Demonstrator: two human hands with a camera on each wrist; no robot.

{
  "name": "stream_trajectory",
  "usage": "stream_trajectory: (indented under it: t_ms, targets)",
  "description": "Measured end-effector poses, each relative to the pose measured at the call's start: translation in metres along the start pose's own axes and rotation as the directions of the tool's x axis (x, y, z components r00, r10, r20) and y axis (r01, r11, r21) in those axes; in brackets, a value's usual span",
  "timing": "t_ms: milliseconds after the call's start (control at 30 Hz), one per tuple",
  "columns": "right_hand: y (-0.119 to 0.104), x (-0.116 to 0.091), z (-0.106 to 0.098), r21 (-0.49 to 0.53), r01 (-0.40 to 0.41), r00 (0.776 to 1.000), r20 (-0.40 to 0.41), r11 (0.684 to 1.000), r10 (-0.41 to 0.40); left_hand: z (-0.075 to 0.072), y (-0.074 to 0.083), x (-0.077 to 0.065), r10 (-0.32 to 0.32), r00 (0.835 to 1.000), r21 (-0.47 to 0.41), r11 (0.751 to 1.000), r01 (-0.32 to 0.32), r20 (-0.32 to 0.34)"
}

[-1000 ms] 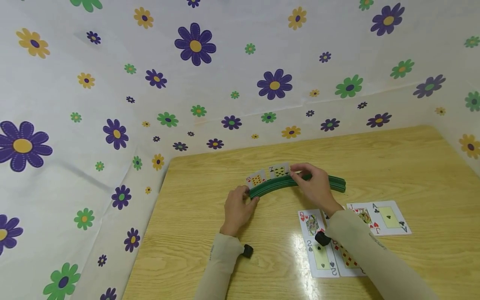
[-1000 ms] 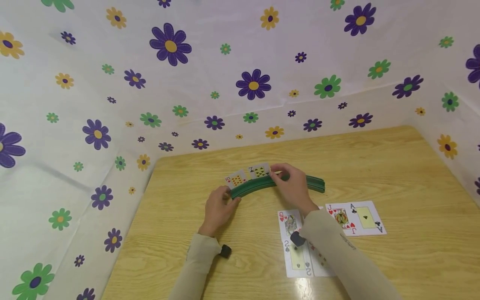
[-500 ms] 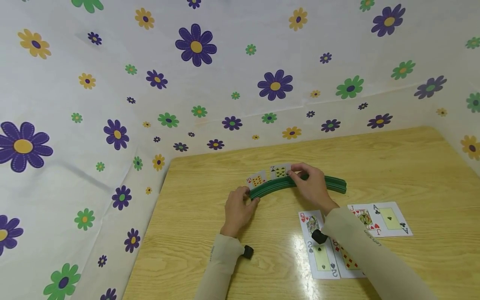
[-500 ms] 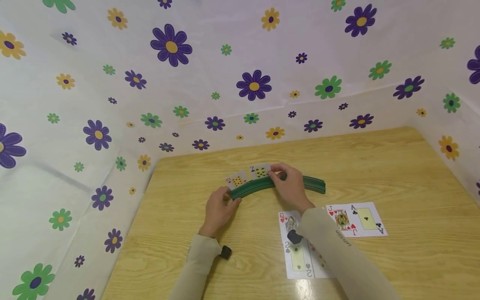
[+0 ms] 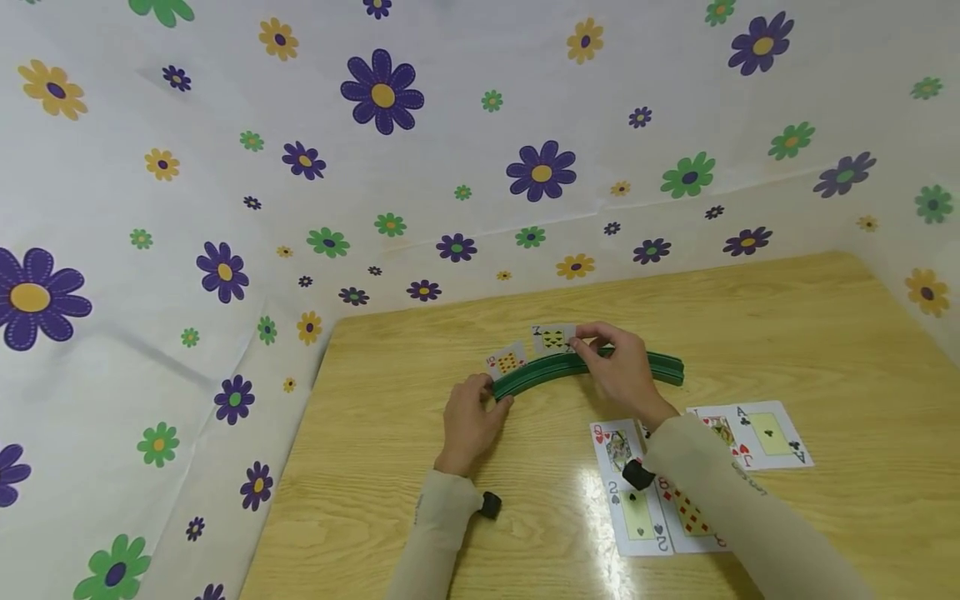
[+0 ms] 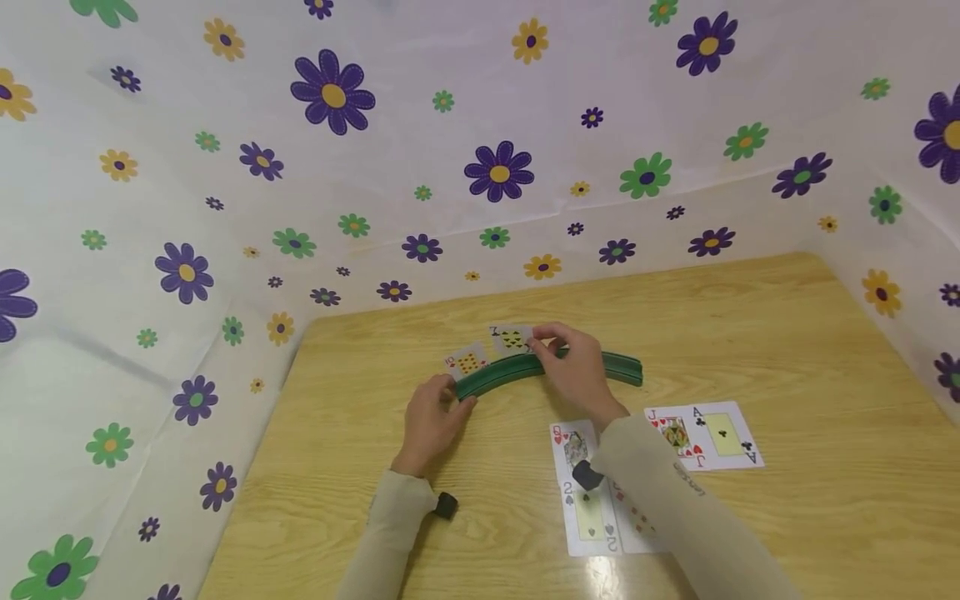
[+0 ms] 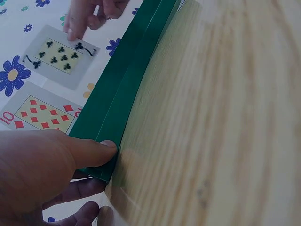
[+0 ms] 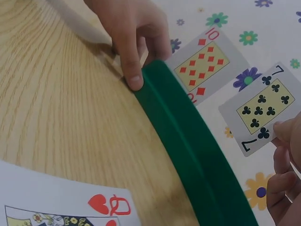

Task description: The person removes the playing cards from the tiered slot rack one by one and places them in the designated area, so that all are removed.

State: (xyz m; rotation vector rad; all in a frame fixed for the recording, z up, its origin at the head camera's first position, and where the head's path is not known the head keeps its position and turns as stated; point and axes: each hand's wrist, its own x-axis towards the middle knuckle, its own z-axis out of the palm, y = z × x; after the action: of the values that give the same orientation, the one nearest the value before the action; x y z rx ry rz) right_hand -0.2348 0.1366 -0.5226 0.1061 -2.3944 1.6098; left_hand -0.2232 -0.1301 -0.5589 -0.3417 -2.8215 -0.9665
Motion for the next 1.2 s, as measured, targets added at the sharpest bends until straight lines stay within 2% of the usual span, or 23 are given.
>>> stream_trajectory:
  t_ms: [433,767,933,1200]
  targets:
    - [-0.014,-0.008,-0.013,0.0,0.085,0.996,0.021,0.996,-0.085,-0.001,-0.001,0.002,0.0,1.0,-0.01,1.0,0.0,-0.006]
    - [-0.012,-0.018,-0.025,-0.015,0.079,0.997,0.016,0.997,-0.079,-0.003,0.0,0.0,-0.002,1.0,-0.013,1.0,0.002,0.001]
    - [-0.012,-0.022,-0.032,0.015,0.07,0.997,0.022,0.997,-0.071,-0.003,0.0,0.0,-0.005,1.0,-0.016,1.0,0.005,-0.002]
    - [-0.013,-0.036,-0.05,0.021,0.065,0.998,0.012,0.998,-0.065,-0.002,0.0,0.001,-0.005,1.0,-0.016,1.0,0.005,0.009]
